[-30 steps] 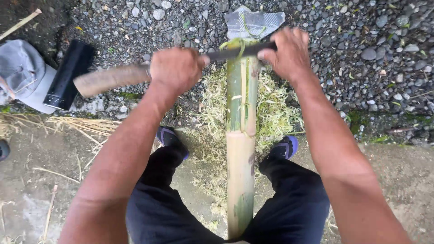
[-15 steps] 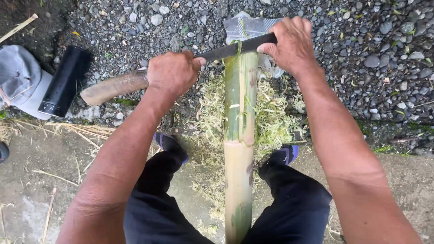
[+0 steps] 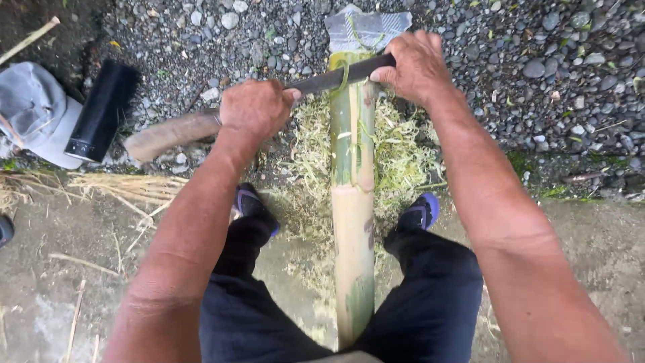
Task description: The person is using a machete to scrape the outer layer off a green bamboo stalk.
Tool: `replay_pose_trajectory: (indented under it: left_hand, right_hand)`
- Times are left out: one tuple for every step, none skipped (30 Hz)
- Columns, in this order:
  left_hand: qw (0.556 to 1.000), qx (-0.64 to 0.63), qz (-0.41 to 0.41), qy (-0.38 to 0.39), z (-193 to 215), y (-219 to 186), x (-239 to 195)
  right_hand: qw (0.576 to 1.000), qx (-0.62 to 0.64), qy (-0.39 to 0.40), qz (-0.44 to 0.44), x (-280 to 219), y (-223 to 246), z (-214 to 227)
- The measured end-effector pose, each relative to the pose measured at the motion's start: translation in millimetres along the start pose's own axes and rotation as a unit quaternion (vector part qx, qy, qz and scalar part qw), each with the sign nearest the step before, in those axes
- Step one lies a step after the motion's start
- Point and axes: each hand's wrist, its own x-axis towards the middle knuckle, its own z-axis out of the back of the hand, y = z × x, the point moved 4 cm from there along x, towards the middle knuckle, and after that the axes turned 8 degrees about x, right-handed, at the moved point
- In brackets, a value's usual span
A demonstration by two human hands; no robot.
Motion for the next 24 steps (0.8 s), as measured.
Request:
replay_pose_trajectory:
  left_hand:
    - [1.000,0.019,-0.010,-0.015,9.9,0.1,4.7]
    - [1.000,0.019,-0.008,-0.017,10.5,1.4,7.6]
    - [1.000,0.012,-0.004,-0.017,11.0,2.3,11.4]
    - [1.000,0.007,-0.001,-0.021,12.8,3.2,16.6]
    - [1.000,0.010,0.002,-0.026,8.0,6.1,23.2]
    - [0.999,0.008,-0.012,-0.050,-4.6,5.2,23.4]
    - [0.997,0.006,-0.026,-0.073,-16.5,5.0,22.9]
    - [0.997,0.006,-0.026,-0.077,-19.3,5.4,16.5]
    - [0.997,0.010,-0.047,-0.061,-22.4,4.9,8.7]
    - [0.996,0.013,-0.065,-0.052,-19.8,6.0,5.4]
    - [0.996,0.011,-0.061,-0.064,-5.2,5.9,6.5]
    - [0.999,0.006,-0.046,-0.008,-5.2,3.9,2.3]
    - [0.998,0.000,-0.030,0.047,-6.8,1.6,-2.2]
    - [0.998,-0.003,-0.031,0.046,-3.8,1.2,9.6]
    - [0.999,-0.024,-0.017,0.037,-0.5,2.0,21.4]
    - [0.999,-0.043,-0.003,0.031,0.3,4.7,30.3]
    - [0.998,-0.044,-0.002,0.034,-10.5,6.5,36.4]
    - [0.996,-0.035,-0.026,-0.080,-13.9,8.6,38.5]
    - [0.980,-0.025,-0.049,-0.192,-17.2,10.5,37.7]
    - [0.980,-0.025,-0.046,-0.190,-12.6,6.9,16.4]
    - [0.996,-0.020,-0.033,-0.076,-15.8,3.2,-3.4]
    - [0.999,-0.016,-0.020,0.032,-15.7,-1.7,-21.6]
    - [0.999,-0.017,-0.018,0.027,-19.9,-0.6,-29.4]
    - [0.999,-0.025,-0.021,0.031,-25.2,-1.2,-36.0]
  right_hand:
    - [0.999,0.024,0.024,-0.012,4.8,-0.4,5.2]
    - [0.999,0.024,0.023,-0.009,6.9,-1.8,3.1]
    - [0.999,0.032,0.004,-0.011,9.6,-4.5,2.3]
    - [0.999,0.042,-0.019,-0.013,13.7,-7.8,1.9]
    - [0.999,0.042,-0.025,-0.009,18.7,-6.6,7.0]
    - [1.000,0.024,-0.016,-0.007,8.7,-5.9,2.2]
    - [1.000,0.006,-0.008,-0.004,-0.9,-4.5,-1.7]
    - [1.000,0.004,-0.011,-0.002,-3.8,-1.2,0.7]
    - [1.000,-0.008,0.010,0.001,-7.3,3.7,2.6]
    - [0.999,-0.024,0.026,0.009,-1.8,9.1,9.7]
    - [0.999,-0.030,0.018,0.016,10.0,7.7,12.1]
    - [0.997,-0.018,0.073,-0.022,7.3,1.2,1.2]
    - [0.990,-0.006,0.128,-0.061,3.4,-5.8,-11.0]
    - [0.990,-0.009,0.128,-0.060,17.7,-15.3,-8.9]
    - [0.996,-0.029,0.085,-0.018,32.9,-21.4,-3.6]
    - [0.998,-0.045,0.044,0.023,44.7,-25.2,-2.7]
    - [0.998,-0.045,0.047,0.023,42.1,-22.0,1.3]
    - [0.999,-0.023,0.024,0.041,37.4,-14.9,4.0]
    - [0.998,-0.002,0.001,0.059,32.5,-7.6,7.6]
    - [0.998,0.000,0.003,0.061,12.2,0.9,4.1]
    - [0.999,0.000,0.046,0.020,-8.6,6.2,-1.4]
    - [0.996,-0.003,0.083,-0.019,-26.0,9.6,-1.8]
    - [0.997,-0.006,0.079,-0.015,-29.0,9.0,-4.4]
    - [0.997,-0.001,0.072,0.002,-35.1,8.1,-7.4]
